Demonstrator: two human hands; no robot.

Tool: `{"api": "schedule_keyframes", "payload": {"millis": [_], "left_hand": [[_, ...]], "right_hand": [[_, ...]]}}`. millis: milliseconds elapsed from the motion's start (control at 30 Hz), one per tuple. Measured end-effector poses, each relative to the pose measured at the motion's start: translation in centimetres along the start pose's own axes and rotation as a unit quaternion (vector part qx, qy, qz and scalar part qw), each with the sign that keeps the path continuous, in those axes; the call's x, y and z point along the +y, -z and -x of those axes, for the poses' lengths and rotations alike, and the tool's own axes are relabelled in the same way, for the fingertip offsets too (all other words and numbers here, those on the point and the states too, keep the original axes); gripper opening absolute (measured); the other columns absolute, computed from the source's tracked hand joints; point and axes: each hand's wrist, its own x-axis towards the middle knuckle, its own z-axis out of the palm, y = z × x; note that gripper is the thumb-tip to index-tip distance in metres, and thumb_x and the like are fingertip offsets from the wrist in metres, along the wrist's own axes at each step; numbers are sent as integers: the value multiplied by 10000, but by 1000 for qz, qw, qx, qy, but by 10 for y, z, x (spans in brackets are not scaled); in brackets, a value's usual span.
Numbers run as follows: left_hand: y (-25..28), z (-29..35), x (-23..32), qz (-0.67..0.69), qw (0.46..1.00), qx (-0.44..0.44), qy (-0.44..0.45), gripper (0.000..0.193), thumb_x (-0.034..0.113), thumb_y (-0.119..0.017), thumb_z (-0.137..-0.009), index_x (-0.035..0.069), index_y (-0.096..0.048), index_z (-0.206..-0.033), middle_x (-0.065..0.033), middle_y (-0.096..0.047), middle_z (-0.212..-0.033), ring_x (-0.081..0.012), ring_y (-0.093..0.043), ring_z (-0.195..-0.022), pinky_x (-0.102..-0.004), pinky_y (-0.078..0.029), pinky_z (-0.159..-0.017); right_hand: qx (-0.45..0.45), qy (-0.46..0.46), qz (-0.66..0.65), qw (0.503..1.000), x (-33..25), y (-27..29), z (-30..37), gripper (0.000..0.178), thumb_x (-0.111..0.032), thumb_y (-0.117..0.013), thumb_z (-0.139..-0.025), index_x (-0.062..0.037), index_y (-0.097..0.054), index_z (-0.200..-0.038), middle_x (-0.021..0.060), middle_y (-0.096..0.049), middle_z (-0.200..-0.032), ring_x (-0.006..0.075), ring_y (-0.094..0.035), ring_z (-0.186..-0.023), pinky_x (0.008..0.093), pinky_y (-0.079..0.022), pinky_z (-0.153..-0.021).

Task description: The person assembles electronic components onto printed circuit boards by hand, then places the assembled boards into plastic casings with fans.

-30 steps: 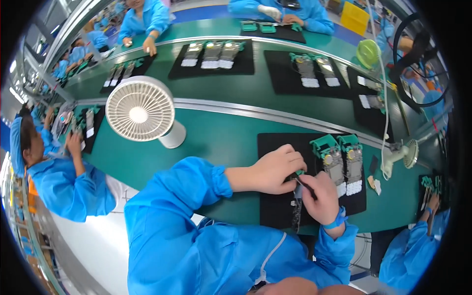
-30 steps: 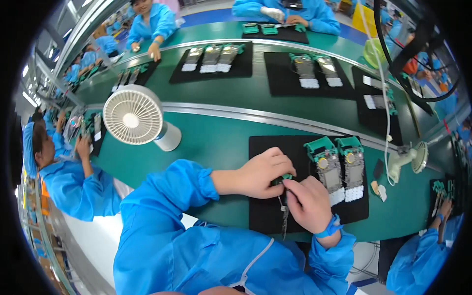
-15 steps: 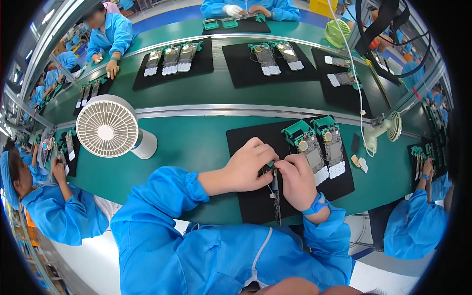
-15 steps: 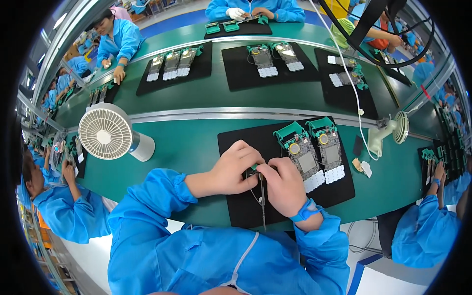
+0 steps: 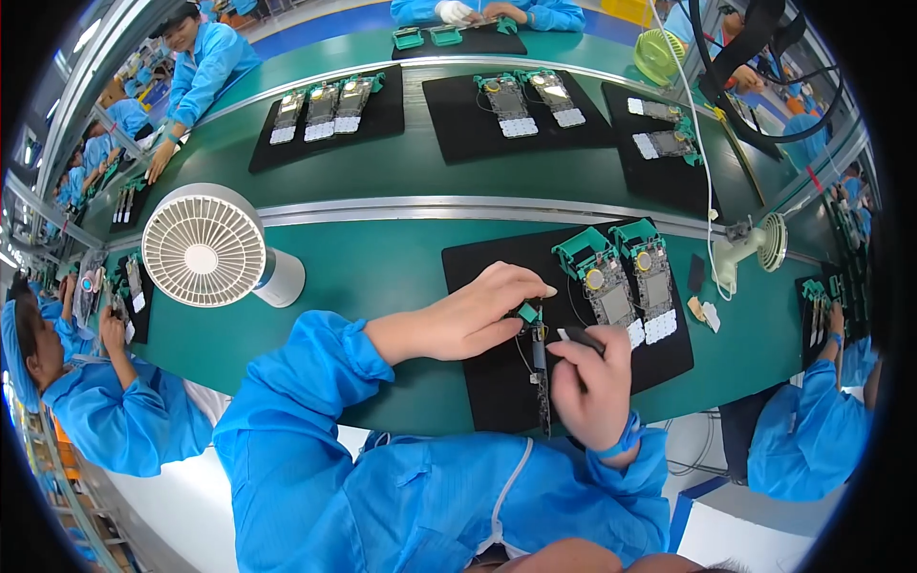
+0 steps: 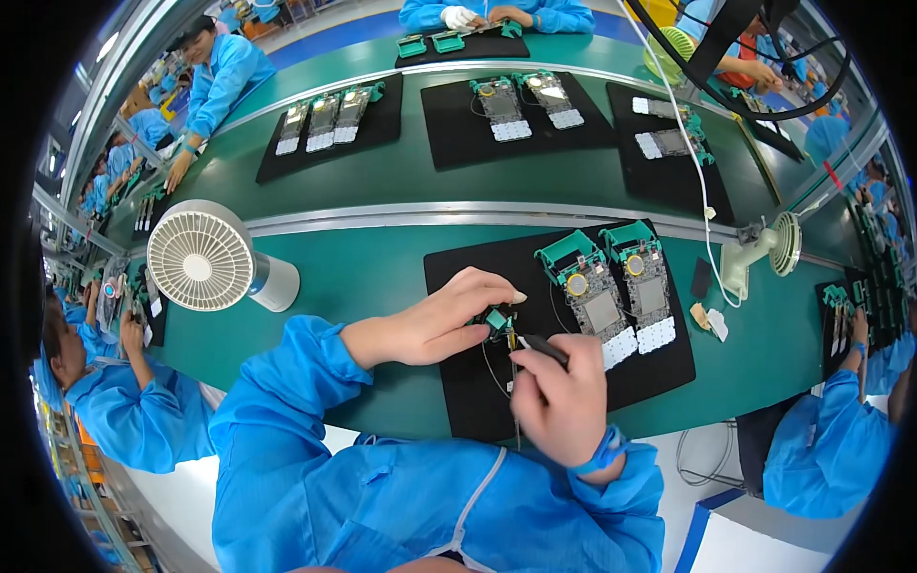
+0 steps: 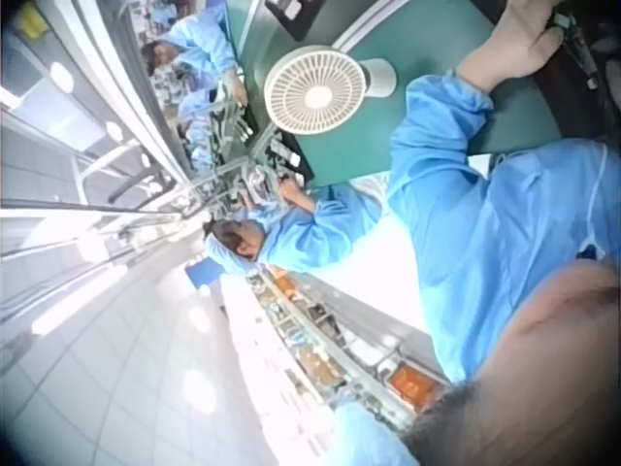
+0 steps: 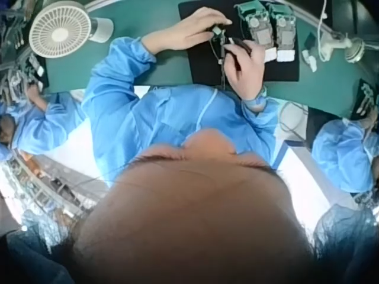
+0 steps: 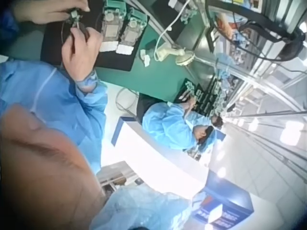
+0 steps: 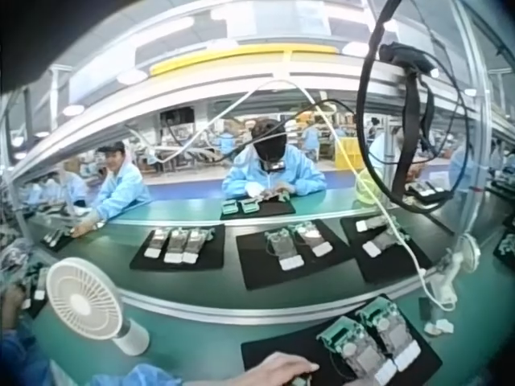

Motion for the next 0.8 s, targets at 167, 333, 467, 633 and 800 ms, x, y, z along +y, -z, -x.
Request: {"api": "schedule_keyframes", "payload": {"millis": [167,333,467,633,800], "left_hand": [[4,-6,-1,-28,998,-49,1,484,66,-561,-876,-5,-437,-1339,-183,-432,-1283,-360,-382,-1198,-408,-337,-1033],[2,-6,2,-52,995,-83,16,495,44,-571,-872,0,-435,-1347,-177,-422,-1310,-352,-385,-1208,-408,-342,-1035],[1,-11,2,-50,996,-79,-2,483,76,-609,-862,11,-451,-1313,-174,-441,-1273,-358,-400,-1194,-415,-362,-1025],[0,-13,-3,-52,996,-75,-2,458,73,-610,-859,14,-469,-1291,-174,-457,-1253,-360,-409,-1188,-415,-364,-1021],[-3,-16,-1,-41,997,-62,1,424,75,-618,-850,19,-502,-1254,-173,-488,-1214,-360,-425,-1167,-416,-368,-1010]], "right_hand": [[-20,-2,146,989,-12,-5,10,312,-182,-799,-674,-96,-613,-910,110,-500,-974,324,-500,-892,428,-397,-767],[-13,-16,135,991,-6,0,14,215,-129,-765,-710,-99,-620,-866,103,-512,-953,306,-511,-896,430,-387,-763],[-9,-43,78,996,-5,0,5,186,-92,-734,-727,-91,-615,-870,118,-521,-963,320,-515,-901,425,-394,-765],[24,-64,137,988,5,-4,-5,174,-75,-718,-735,-86,-603,-866,124,-510,-961,327,-509,-917,433,-388,-777],[13,-115,69,991,24,-9,-6,140,-81,-699,-779,-75,-592,-869,143,-511,-953,353,-513,-919,440,-396,-790]]}}
